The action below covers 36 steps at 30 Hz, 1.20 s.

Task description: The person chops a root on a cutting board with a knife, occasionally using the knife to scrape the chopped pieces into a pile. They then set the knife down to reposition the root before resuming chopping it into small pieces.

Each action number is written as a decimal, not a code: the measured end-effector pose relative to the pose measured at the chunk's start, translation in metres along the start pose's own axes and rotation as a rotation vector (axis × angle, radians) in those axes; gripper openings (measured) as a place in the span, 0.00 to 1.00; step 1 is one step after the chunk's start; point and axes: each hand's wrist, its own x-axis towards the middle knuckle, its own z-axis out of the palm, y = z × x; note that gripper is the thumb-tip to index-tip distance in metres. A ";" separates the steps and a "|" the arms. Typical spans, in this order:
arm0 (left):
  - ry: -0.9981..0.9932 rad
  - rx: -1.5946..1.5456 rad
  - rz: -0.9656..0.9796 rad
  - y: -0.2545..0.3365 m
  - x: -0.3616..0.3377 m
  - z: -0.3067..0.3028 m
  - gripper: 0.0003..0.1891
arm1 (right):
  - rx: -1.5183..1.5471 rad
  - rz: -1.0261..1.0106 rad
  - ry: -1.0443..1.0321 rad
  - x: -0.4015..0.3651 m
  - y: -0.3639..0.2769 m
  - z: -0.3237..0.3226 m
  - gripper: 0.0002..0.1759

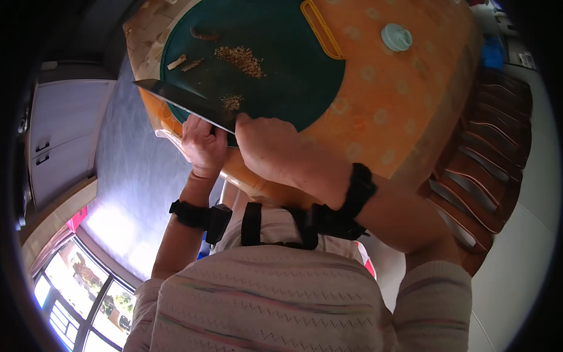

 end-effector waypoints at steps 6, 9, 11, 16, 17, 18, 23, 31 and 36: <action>0.019 0.000 0.017 -0.001 -0.002 -0.001 0.06 | -0.009 0.008 0.051 -0.001 -0.001 0.007 0.08; 0.025 0.011 0.035 -0.002 -0.001 0.003 0.05 | -0.001 -0.023 0.068 0.002 0.005 0.006 0.07; 0.033 0.023 0.044 -0.004 -0.004 0.002 0.05 | 0.024 -0.017 0.061 0.004 0.008 0.002 0.08; 0.030 0.015 0.045 -0.002 -0.001 0.000 0.04 | 0.043 -0.026 0.080 0.011 0.018 0.001 0.16; 0.009 0.016 0.029 0.000 -0.002 -0.001 0.04 | 0.050 -0.021 0.087 0.010 0.019 0.001 0.17; 0.011 0.006 0.004 0.002 -0.005 0.000 0.04 | 0.052 -0.023 0.083 0.009 0.019 0.000 0.17; 0.038 -0.032 0.007 -0.003 -0.003 0.000 0.04 | 0.078 -0.068 0.179 -0.001 0.014 0.001 0.13; 0.043 -0.052 0.033 -0.010 -0.003 0.002 0.04 | -0.045 -0.140 0.317 -0.001 0.013 0.008 0.08; 0.052 -0.050 0.044 -0.012 -0.002 0.004 0.04 | -0.021 -0.133 0.321 -0.001 0.017 0.008 0.07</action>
